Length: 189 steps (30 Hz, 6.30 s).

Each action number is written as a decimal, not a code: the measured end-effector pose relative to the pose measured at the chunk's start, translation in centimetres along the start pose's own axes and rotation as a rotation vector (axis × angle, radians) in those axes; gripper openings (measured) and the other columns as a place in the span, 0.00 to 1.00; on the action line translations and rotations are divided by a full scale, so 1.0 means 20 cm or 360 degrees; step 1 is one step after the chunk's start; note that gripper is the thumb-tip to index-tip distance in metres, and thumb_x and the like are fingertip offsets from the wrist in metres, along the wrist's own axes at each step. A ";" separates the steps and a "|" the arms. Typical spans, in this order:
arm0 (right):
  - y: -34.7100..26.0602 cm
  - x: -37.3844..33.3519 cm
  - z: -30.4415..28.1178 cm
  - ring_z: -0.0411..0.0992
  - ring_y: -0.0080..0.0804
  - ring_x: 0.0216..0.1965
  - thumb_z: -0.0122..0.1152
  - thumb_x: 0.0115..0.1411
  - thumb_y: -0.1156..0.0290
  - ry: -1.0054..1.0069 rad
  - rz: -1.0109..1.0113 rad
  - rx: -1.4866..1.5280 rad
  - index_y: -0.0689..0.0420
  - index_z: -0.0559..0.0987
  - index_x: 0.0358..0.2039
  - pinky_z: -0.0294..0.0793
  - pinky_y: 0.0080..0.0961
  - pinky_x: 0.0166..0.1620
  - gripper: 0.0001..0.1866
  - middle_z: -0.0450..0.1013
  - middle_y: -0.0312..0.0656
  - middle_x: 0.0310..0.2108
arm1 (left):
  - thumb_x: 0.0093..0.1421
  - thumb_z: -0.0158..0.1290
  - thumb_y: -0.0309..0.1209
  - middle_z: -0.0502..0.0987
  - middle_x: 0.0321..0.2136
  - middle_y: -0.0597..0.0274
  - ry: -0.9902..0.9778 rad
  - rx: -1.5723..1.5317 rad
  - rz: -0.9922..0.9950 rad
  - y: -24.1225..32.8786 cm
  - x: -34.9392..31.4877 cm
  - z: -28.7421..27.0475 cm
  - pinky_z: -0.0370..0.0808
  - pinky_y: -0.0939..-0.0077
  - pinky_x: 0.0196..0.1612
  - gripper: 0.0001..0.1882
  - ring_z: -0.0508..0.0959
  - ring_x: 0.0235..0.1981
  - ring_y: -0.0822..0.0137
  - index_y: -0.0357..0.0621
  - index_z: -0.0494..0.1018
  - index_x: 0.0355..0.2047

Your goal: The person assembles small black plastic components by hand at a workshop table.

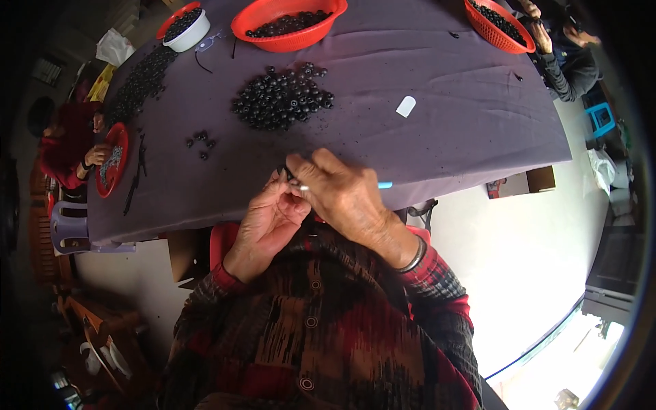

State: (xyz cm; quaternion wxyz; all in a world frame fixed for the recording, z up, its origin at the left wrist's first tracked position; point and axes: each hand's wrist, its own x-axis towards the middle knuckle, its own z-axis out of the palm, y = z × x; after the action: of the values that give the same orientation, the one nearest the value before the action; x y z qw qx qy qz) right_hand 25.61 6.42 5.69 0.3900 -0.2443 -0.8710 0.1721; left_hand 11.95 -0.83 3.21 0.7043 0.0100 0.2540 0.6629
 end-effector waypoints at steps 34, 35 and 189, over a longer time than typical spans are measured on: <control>0.30 -0.03 -0.01 0.71 0.52 0.26 0.53 0.57 0.75 -0.0058 0.0378 -0.0617 0.60 0.67 0.31 0.72 0.40 0.29 0.05 0.72 0.50 0.26 | 0.51 0.61 0.23 0.72 0.27 0.64 0.1091 0.2695 0.2092 0.77 0.16 -0.45 0.70 0.83 0.30 0.09 0.72 0.25 0.76 0.35 0.76 0.34; 0.31 -0.03 -0.01 0.72 0.48 0.26 0.55 0.55 0.75 -0.0096 0.0358 -0.0711 0.60 0.68 0.29 0.72 0.39 0.28 0.05 0.72 0.48 0.26 | 0.51 0.60 0.22 0.72 0.27 0.64 0.0873 0.2600 0.2062 0.75 0.16 -0.42 0.70 0.83 0.29 0.08 0.72 0.25 0.76 0.35 0.76 0.33; 0.01 -0.06 0.10 0.72 0.31 0.21 0.64 0.41 0.82 0.0292 -0.0046 0.0089 0.58 0.77 0.38 0.75 0.26 0.21 0.20 0.68 0.37 0.29 | 0.60 0.53 0.27 0.75 0.31 0.72 -0.0154 0.0254 0.0051 0.02 0.04 -0.07 0.70 0.76 0.43 0.04 0.74 0.36 0.76 0.51 0.71 0.28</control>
State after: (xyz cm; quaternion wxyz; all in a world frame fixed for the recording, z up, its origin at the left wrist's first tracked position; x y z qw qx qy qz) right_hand 24.79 5.66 3.68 0.4773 -0.2354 -0.8298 0.1676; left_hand 10.98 -0.50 1.79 0.7020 0.1022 0.2716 0.6504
